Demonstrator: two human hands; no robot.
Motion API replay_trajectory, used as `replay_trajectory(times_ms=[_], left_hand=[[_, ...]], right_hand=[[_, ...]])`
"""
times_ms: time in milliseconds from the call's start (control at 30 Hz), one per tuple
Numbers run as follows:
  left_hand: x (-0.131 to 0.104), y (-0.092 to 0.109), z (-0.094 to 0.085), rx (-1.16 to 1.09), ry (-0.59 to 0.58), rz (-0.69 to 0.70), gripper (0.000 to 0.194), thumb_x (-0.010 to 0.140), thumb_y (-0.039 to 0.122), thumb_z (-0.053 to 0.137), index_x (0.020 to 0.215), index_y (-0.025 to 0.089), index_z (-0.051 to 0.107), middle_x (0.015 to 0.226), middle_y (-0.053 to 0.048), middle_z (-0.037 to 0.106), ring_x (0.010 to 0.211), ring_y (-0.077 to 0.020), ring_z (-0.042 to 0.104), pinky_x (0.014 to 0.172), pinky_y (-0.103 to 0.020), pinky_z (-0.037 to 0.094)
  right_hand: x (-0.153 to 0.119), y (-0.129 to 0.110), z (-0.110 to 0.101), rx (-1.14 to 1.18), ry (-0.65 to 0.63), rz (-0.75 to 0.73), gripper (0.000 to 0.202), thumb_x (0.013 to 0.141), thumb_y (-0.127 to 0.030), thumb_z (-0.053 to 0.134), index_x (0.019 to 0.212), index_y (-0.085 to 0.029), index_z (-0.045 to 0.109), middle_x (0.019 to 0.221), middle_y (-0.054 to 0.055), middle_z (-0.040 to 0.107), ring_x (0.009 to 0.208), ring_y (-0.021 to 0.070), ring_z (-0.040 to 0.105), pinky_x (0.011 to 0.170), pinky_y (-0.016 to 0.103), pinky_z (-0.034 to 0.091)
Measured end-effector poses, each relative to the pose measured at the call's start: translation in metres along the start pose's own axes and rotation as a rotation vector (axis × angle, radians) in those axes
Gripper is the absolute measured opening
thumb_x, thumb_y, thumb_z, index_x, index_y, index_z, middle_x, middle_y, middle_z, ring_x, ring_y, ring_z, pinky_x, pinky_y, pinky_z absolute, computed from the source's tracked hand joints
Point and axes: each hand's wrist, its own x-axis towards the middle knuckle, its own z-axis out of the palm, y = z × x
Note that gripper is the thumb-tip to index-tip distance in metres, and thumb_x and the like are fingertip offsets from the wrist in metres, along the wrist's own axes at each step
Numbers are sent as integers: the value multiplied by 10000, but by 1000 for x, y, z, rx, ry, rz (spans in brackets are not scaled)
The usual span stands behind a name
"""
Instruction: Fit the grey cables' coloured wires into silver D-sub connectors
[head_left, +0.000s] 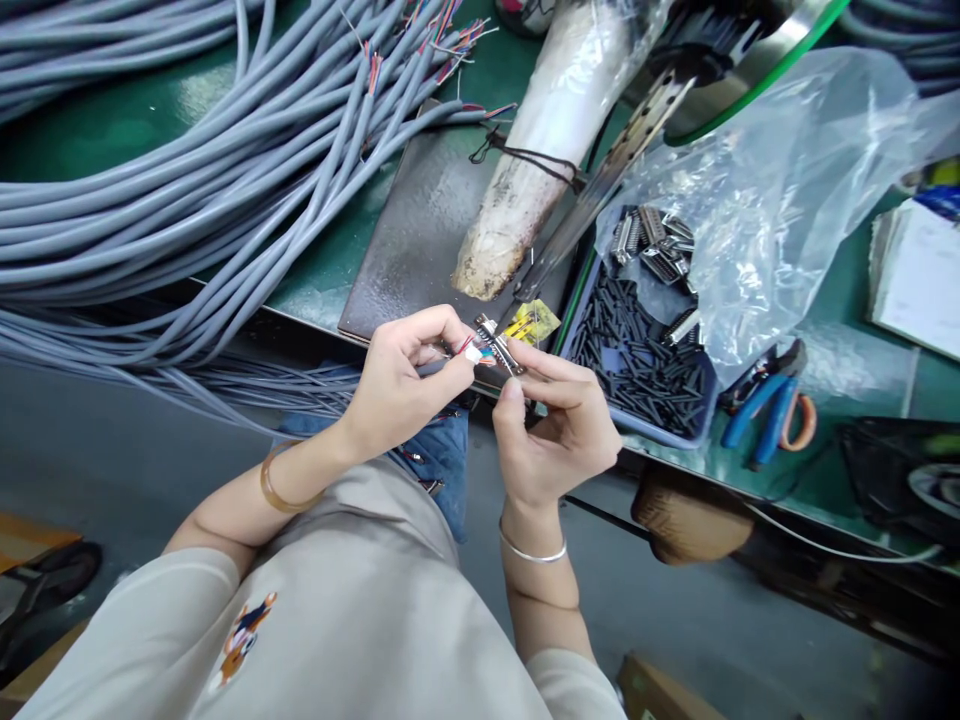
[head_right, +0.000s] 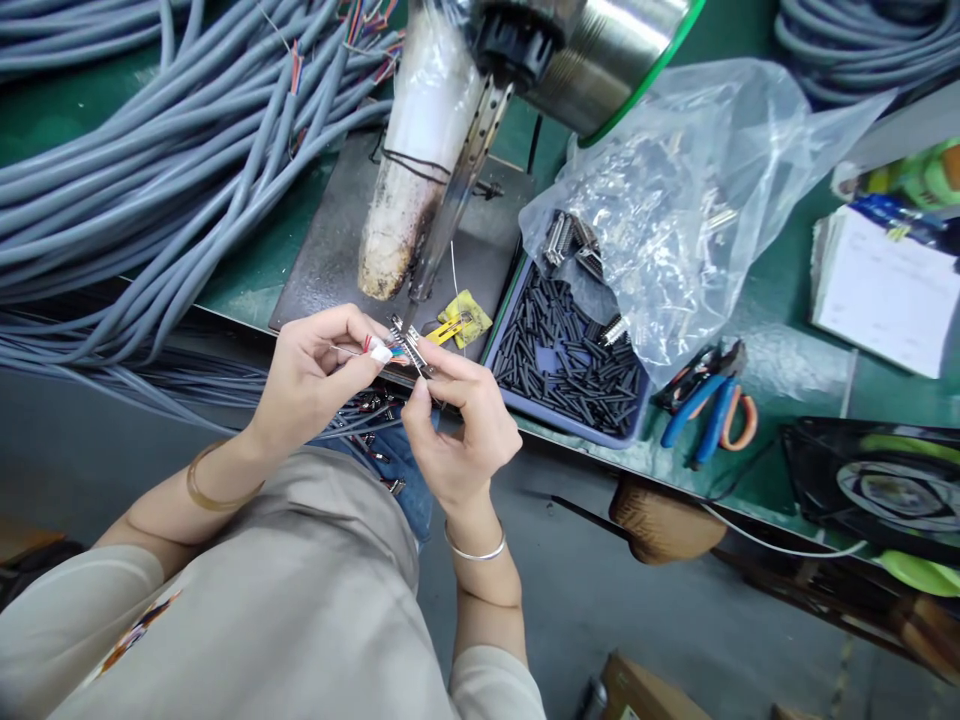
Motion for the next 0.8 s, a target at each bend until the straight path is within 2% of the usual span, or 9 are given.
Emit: replay_trajectory(times_ms=[300,500,633,800], left_hand=[[2,-1,2,89,15,74,122,767,128,624,671,158,556,751,-3,639,659,-84,572,592,-174,476],[2,3,3,159,42,110,130,790,153,629,679,162,562,763,-4,649,595,-69,507,538,-184,421],[2,6,3,143,45,92,143,795,182,638,670,164,570,748,-5,638,609,-79,519,552,-191,438],[3,3,1,86,9,7,150,770,180,653,655,165,559,750,-16,642,705,-113,592,616,-200,487]], right_hand=[[4,4,2,-106,14,-107,177,850,-73,709,901,-214,615,1058,42,795,894,171,772,760,310,646],[10,-1,2,-160,19,-127,179,824,-73,739,883,-211,642,1046,30,802,880,177,776,766,316,644],[9,-2,2,-161,30,-138,177,814,-83,741,880,-215,643,1056,33,803,861,170,771,734,296,636],[2,2,1,-197,4,-157,161,840,-119,711,857,-230,596,1060,33,803,812,160,767,670,276,616]])
